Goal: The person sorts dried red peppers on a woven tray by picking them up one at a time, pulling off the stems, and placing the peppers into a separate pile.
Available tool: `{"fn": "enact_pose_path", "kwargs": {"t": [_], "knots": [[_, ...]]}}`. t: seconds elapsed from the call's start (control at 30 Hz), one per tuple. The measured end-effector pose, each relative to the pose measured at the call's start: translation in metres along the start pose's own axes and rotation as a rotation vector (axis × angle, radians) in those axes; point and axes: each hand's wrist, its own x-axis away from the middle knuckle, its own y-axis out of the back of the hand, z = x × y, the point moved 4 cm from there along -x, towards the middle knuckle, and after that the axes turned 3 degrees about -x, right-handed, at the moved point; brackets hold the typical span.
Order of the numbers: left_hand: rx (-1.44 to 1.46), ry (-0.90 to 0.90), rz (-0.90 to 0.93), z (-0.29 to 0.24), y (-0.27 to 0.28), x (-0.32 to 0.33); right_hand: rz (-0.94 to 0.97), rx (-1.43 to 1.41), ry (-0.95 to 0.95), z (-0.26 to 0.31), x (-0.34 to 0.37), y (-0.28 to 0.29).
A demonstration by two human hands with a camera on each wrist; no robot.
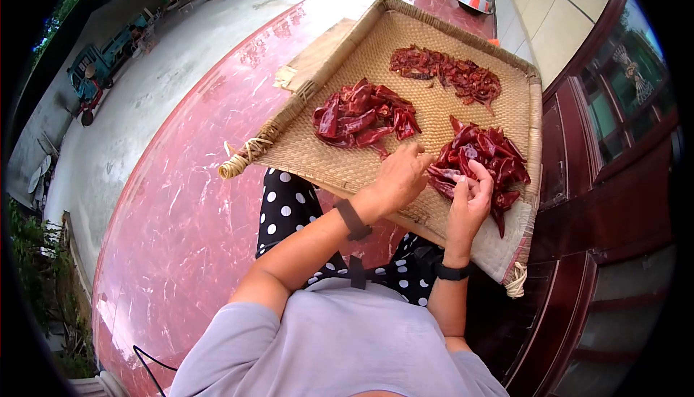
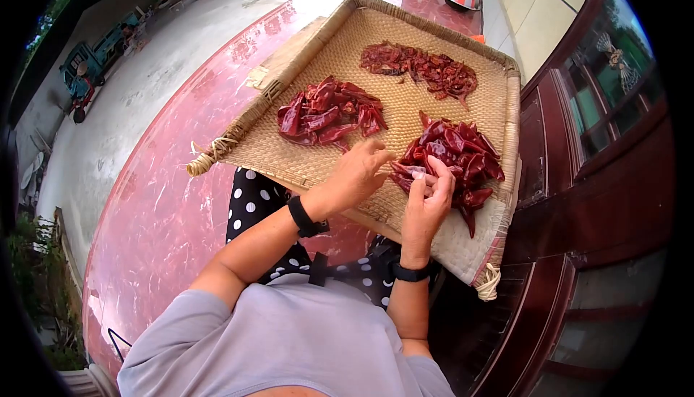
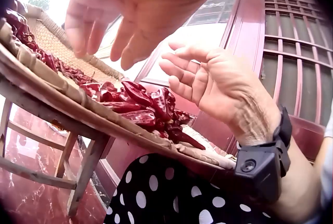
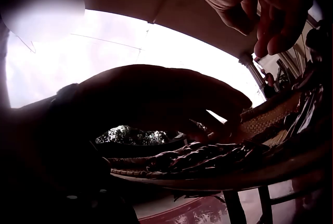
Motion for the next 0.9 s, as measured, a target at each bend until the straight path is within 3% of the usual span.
{"fn": "enact_pose_path", "kwargs": {"t": [0.13,0.23,0.37,0.47,0.57,0.67,0.8,0.83,0.9], "knots": [[-0.288,0.278,0.108,0.051,0.013,0.001,0.032,-0.067,-0.082,-0.003,0.007,-0.007],[-0.328,0.135,0.099,0.068,0.026,0.001,0.078,-0.011,-0.079,-0.001,0.009,-0.013],[-0.619,0.193,0.416,0.085,0.020,0.001,0.141,0.009,-0.059,0.001,0.013,-0.020],[-0.676,0.179,0.331,0.087,0.016,0.000,0.180,0.032,-0.092,0.003,0.015,-0.021],[-0.630,0.226,0.261,0.079,0.026,-0.003,0.200,0.001,-0.088,-0.001,0.017,-0.022],[-0.392,0.247,0.106,0.042,0.047,-0.006,0.232,0.054,-0.036,-0.005,0.019,-0.026],[-0.057,0.179,0.194,0.005,0.052,0.000,0.303,0.074,-0.075,0.017,0.022,-0.036],[-0.033,0.161,0.186,-0.001,0.051,0.002,0.281,0.129,0.041,0.008,0.023,-0.038],[0.017,0.128,0.172,-0.011,0.047,0.007,0.279,0.011,0.012,0.003,0.024,-0.039]]}}
